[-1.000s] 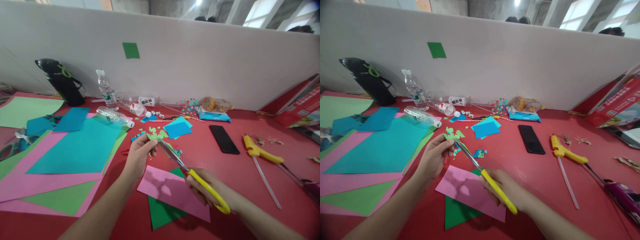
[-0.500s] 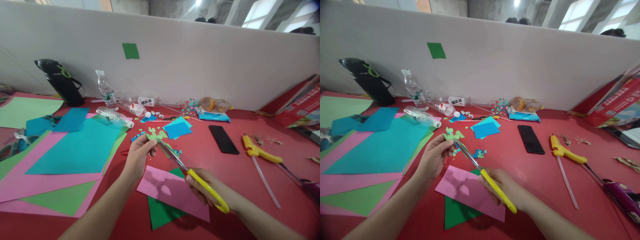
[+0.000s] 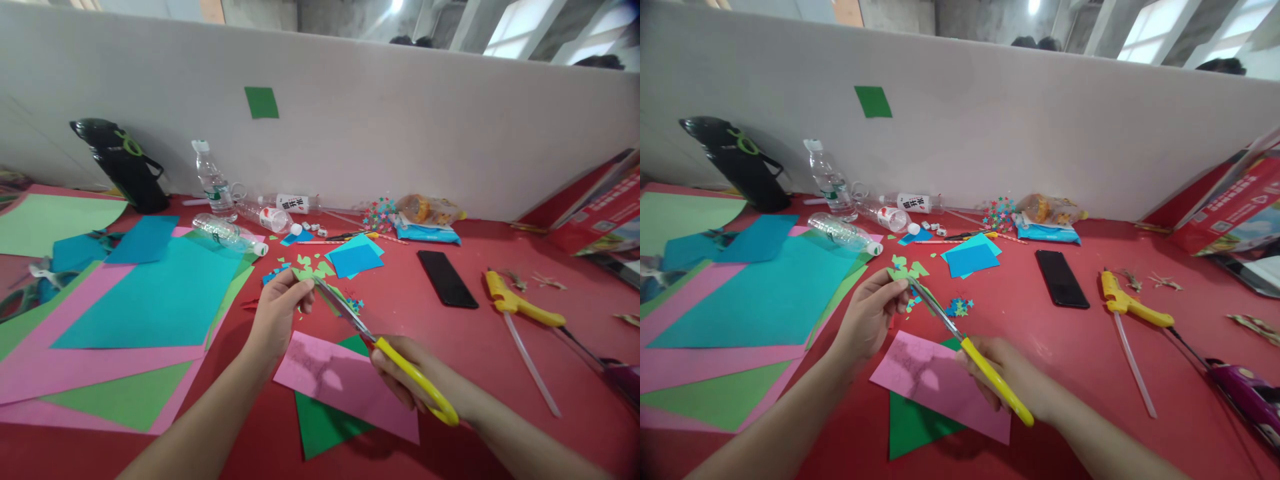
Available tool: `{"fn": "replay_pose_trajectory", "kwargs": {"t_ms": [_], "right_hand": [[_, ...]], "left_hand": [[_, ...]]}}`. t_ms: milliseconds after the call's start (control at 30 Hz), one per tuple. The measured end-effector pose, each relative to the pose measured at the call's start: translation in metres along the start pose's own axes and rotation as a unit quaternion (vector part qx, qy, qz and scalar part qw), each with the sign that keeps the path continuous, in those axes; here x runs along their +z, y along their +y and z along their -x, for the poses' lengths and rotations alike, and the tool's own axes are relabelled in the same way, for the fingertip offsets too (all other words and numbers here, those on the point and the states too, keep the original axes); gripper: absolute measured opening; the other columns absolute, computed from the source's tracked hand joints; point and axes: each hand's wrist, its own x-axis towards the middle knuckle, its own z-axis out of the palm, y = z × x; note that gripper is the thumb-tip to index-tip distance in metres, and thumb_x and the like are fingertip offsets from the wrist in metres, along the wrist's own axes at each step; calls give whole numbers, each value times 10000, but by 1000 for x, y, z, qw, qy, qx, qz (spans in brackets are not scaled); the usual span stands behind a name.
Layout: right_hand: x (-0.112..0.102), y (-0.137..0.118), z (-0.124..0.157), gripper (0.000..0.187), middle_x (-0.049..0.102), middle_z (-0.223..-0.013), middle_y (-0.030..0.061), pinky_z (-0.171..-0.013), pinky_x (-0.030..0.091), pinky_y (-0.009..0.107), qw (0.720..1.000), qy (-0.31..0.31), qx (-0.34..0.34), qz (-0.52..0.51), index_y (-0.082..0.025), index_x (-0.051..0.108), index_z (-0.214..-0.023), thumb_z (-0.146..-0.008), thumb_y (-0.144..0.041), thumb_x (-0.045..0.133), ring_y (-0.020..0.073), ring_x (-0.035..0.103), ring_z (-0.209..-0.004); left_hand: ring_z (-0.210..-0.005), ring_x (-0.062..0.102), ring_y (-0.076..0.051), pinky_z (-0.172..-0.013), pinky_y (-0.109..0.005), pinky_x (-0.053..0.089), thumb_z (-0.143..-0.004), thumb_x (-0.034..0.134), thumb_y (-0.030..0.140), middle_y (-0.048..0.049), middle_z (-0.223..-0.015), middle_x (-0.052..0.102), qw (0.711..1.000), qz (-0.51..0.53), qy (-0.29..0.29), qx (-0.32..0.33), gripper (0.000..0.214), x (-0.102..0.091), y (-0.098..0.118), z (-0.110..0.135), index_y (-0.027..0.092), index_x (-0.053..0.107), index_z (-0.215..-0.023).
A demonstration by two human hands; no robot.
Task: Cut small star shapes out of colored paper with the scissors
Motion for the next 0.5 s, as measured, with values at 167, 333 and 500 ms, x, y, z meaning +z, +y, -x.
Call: {"fn": "replay_pose_trajectory", "kwargs": {"t_ms": [167, 333, 500], "right_hand": [[-5, 11, -4, 546, 446, -414, -75, -320, 228, 171, 1000, -28, -10, -3, -207, 456, -720, -865, -733, 413, 56, 326, -310], [-6, 21, -7, 533, 456, -416, -80, -316, 236, 161, 999, -43, -18, -20, -204, 465, -762, -880, -721, 410, 56, 317, -300], [-6, 16, -6, 538, 453, -418, -79, -323, 216, 167, 999, -36, -23, -8, -201, 464, -759, -868, -726, 423, 56, 302, -305]], "left_hand": [[-468, 479, -75, -476, -202, 383, -742, 654, 210, 22, -524, 565, 1000, -2, 2, 0, 198, 1, 2, 2, 180, 553, -574], [-469, 479, -75, -480, -205, 384, -748, 657, 218, 24, -531, 564, 1000, -8, 0, 3, 205, 0, 1, 2, 182, 548, -578], [-471, 492, -84, -489, -218, 391, -750, 644, 221, 20, -527, 563, 1000, -12, -4, 4, 206, 0, 3, 1, 181, 545, -575]]}}
